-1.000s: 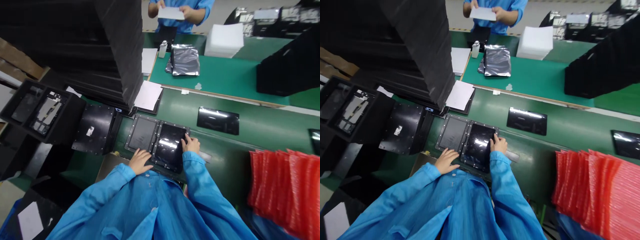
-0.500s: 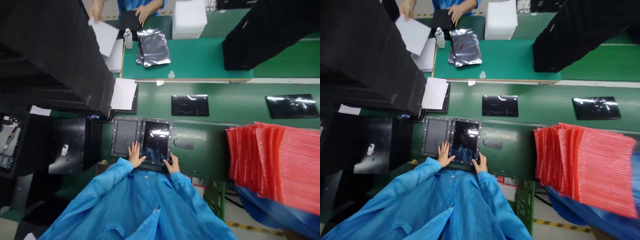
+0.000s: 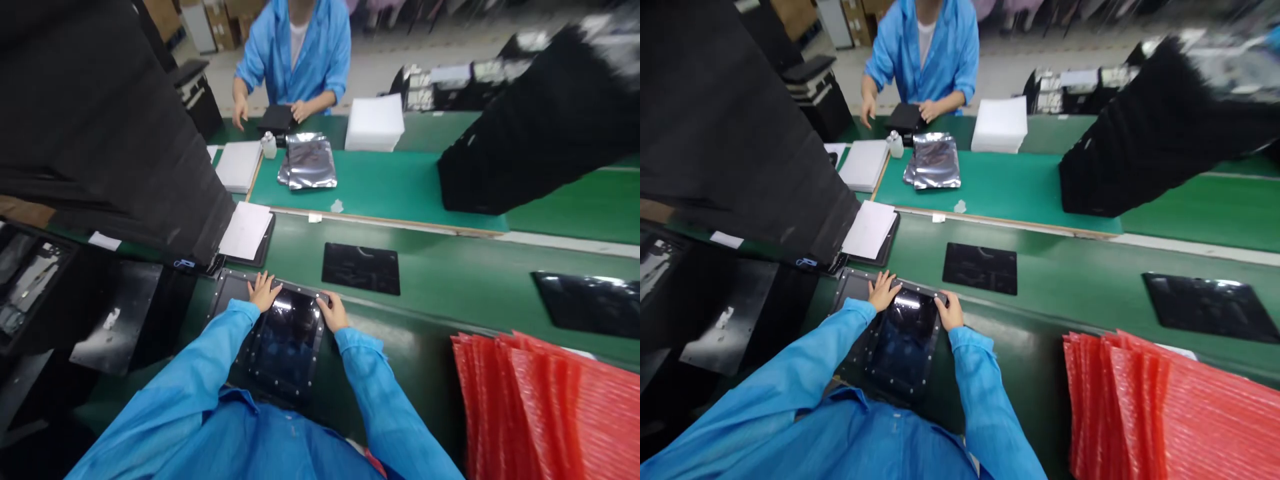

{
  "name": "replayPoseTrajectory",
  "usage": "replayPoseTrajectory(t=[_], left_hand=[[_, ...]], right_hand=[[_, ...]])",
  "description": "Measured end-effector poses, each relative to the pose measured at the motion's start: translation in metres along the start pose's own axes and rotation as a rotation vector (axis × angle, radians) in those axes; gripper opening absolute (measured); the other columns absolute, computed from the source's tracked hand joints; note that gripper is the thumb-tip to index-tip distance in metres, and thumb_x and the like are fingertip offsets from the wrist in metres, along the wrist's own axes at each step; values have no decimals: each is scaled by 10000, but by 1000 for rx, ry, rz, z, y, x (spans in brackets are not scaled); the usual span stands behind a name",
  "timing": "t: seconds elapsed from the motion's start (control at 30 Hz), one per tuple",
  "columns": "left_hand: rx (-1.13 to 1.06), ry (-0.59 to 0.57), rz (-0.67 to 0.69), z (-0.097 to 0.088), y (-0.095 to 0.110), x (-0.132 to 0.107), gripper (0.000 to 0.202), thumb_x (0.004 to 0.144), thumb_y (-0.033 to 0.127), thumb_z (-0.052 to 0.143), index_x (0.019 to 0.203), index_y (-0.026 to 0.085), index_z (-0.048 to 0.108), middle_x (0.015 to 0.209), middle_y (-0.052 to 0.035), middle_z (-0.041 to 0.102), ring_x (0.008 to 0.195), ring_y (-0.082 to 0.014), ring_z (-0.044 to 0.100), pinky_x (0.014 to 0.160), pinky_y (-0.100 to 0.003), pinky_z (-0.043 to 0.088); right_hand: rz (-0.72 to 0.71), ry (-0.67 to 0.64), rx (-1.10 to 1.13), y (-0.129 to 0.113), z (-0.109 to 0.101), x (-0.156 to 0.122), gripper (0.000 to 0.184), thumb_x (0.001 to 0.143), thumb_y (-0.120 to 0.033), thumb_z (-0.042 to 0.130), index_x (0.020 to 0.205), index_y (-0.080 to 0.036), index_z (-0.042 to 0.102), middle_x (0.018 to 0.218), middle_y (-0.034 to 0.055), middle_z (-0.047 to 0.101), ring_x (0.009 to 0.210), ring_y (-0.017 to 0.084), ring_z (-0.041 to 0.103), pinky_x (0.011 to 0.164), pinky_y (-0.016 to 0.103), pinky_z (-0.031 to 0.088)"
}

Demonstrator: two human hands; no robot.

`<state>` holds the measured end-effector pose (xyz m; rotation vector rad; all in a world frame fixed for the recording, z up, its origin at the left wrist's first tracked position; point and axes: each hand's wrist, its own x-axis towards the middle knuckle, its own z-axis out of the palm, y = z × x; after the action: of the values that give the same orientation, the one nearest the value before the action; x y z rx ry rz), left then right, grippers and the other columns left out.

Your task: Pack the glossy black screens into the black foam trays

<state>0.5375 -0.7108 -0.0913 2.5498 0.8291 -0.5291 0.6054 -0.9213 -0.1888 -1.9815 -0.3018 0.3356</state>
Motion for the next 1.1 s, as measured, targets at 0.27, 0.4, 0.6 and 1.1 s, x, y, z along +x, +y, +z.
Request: replayPoseTrajectory(t=[0.27,0.4,0.6,1.1], left_hand=[[271,-166,1084,85,-80,-143,455,834,313,546,1268,177,522,1273,-103,593,1229,-241,500,1078,-422,330],[276,-68,1231,112,-114,-142,401,840,240,519,1241,230,529,1175,-41,660,1090,-194,590,971,-347,418],[203,-54,1308,103,-100,-125,377,851,279,518,1217,191,537,1203,-37,643,1113,-185,563,938,-321,413],[-303,253,-107,1,-190,-68,606,751,308,608,1311,121,470,1425,-220,376,1301,-382,359,1036,-524,341]], right_hand=[[-315,166,-348,-31,1,-9,330,852,-315,478,1086,-152,644,1051,147,651,1013,281,559,905,461,451],[-683,-27,-560,-33,18,-14,402,819,-67,393,1069,-201,678,1028,91,679,1012,223,578,915,387,469],[-689,-115,-690,-30,23,-14,471,799,-46,383,1115,-236,677,1049,74,688,1019,216,595,906,376,494],[-222,-240,-953,-53,80,-246,689,693,33,355,1264,-284,576,1365,18,511,1220,271,510,683,344,569]])
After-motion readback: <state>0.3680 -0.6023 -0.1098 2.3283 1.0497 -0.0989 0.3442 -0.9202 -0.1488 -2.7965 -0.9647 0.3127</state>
